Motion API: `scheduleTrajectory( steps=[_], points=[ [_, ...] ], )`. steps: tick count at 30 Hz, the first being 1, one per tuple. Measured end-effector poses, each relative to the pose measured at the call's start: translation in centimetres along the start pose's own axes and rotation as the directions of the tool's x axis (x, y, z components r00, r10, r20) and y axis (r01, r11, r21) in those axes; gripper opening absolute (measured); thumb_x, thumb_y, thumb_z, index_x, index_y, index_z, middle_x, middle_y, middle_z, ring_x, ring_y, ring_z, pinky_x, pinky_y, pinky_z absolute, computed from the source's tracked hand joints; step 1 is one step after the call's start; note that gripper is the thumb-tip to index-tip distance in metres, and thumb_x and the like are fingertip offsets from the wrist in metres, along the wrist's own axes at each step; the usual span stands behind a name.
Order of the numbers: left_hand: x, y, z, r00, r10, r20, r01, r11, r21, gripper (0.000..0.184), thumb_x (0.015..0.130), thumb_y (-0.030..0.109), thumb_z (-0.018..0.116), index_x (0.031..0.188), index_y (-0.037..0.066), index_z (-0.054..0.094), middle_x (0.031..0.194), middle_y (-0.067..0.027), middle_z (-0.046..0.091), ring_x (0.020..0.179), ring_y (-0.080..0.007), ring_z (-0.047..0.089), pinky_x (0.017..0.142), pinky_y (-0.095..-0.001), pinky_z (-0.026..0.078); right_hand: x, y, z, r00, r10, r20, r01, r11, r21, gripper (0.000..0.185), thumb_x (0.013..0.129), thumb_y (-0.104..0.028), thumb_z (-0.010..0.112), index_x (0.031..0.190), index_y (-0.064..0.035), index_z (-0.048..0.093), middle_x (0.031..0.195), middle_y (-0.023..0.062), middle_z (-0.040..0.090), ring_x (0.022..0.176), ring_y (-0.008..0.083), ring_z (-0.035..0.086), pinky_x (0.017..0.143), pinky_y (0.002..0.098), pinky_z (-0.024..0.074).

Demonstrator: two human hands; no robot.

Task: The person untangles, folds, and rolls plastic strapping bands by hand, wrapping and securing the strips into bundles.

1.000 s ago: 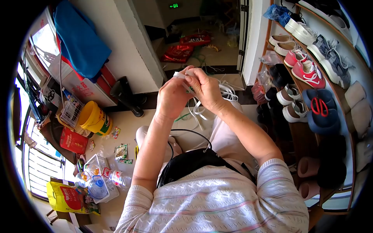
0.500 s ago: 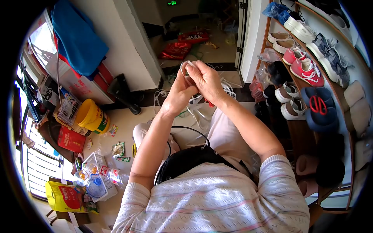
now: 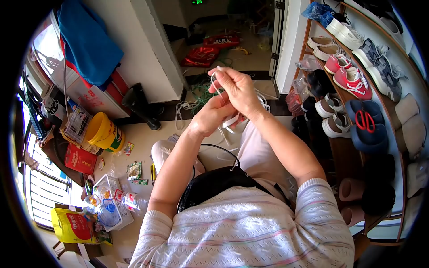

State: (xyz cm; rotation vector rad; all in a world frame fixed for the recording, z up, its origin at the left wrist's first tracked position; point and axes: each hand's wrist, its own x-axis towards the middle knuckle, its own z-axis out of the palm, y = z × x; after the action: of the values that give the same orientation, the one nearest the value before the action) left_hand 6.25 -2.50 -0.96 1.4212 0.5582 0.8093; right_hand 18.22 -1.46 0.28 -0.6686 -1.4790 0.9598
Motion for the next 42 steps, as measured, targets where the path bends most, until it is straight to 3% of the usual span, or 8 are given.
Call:
scheduleTrajectory(
  steps=[9,17,18,21,26,28,30,42],
  points=[
    [-1.0,2.0,-2.6,0.949,0.169,-0.266,-0.174,0.985,0.005,0.031,0.092,0.017,0.040,0.117,-0.001,0.050,0.067,-0.0016,0.053,0.056,-0.0080,0.047,0.055,-0.0204,0.041,-0.1,-0.3,-2.4,0.991,0.129,-0.026,-0.124,0.981,0.147,0.040,0.094,-0.035,0.042,0.108,-0.0007,0.057,0.084,0.0064,0.063,0.078,0.0102,0.059,0.066,0.0229,0.0452],
    [-1.3,3.0,-2.3,0.946,0.323,0.026,-0.246,0.768,-0.591,0.041,0.088,0.019,0.042,0.122,-0.005,0.042,0.114,-0.0276,0.052,0.107,-0.0422,0.050,0.092,-0.0494,0.039,-0.8,3.0,-3.0,0.848,0.528,0.046,-0.507,0.833,-0.221,0.036,0.089,-0.034,0.047,0.096,-0.0004,0.059,0.073,0.0048,0.059,0.059,0.0083,0.057,0.045,0.0205,0.0416],
    [-1.3,2.8,-2.2,0.940,0.336,0.050,-0.244,0.769,-0.591,0.039,0.089,0.017,0.040,0.121,-0.005,0.042,0.108,-0.0258,0.055,0.098,-0.0378,0.057,0.085,-0.0449,0.046,-1.0,3.1,-3.0,0.895,0.440,0.068,-0.417,0.882,-0.218,0.035,0.088,-0.031,0.048,0.100,0.0007,0.057,0.074,0.0055,0.059,0.063,0.0081,0.057,0.042,0.0205,0.0405],
    [-1.8,3.0,-2.4,0.959,0.235,-0.156,-0.271,0.924,-0.271,0.036,0.088,0.011,0.038,0.120,-0.004,0.043,0.101,-0.0223,0.059,0.086,-0.0324,0.062,0.072,-0.0371,0.051,-0.1,4.8,-4.4,0.907,0.374,0.193,-0.334,0.919,-0.211,0.037,0.087,-0.030,0.051,0.106,0.0019,0.053,0.082,0.0070,0.059,0.068,0.0105,0.057,0.049,0.0214,0.0437],
    [-1.2,2.4,-3.5,0.884,0.207,-0.420,-0.159,0.976,0.146,0.031,0.088,0.007,0.038,0.115,0.001,0.051,0.083,-0.0093,0.063,0.056,-0.0095,0.055,0.050,-0.0190,0.041,0.9,5.4,-7.2,0.969,-0.230,-0.093,0.100,0.707,-0.700,0.039,0.087,-0.027,0.055,0.118,-0.0048,0.050,0.102,0.0112,0.061,0.088,0.0180,0.059,0.075,0.0282,0.0460],
    [-1.1,2.2,-3.4,0.850,0.246,-0.465,-0.146,0.959,0.242,0.032,0.088,0.006,0.037,0.116,0.000,0.051,0.081,-0.0086,0.063,0.055,-0.0093,0.054,0.050,-0.0189,0.040,0.7,1.1,-6.8,0.986,0.120,-0.113,-0.138,0.976,-0.167,0.046,0.088,-0.038,0.052,0.109,0.0035,0.053,0.094,0.0150,0.063,0.086,0.0212,0.062,0.073,0.0270,0.0479],
    [-1.0,2.1,-3.4,0.809,0.287,-0.513,-0.124,0.937,0.328,0.033,0.087,0.005,0.037,0.117,0.000,0.051,0.080,-0.0079,0.063,0.054,-0.0088,0.053,0.049,-0.0189,0.040,-0.3,-1.6,-6.4,0.957,0.290,-0.012,-0.283,0.941,0.185,0.062,0.088,-0.049,0.046,0.104,0.0098,0.051,0.085,0.0179,0.064,0.074,0.0204,0.064,0.064,0.0264,0.0512],
    [-1.4,1.3,-3.9,0.573,0.585,-0.574,-0.025,0.712,0.701,0.039,0.079,-0.002,0.038,0.113,0.007,0.054,0.082,-0.0087,0.063,0.076,-0.0221,0.061,0.073,-0.0309,0.046,-2.8,-1.4,-7.4,0.731,0.603,0.320,-0.628,0.777,-0.028,0.047,0.084,-0.043,0.055,0.103,0.0001,0.057,0.075,0.0083,0.063,0.060,0.0137,0.061,0.053,0.0244,0.0515]
  ],
)
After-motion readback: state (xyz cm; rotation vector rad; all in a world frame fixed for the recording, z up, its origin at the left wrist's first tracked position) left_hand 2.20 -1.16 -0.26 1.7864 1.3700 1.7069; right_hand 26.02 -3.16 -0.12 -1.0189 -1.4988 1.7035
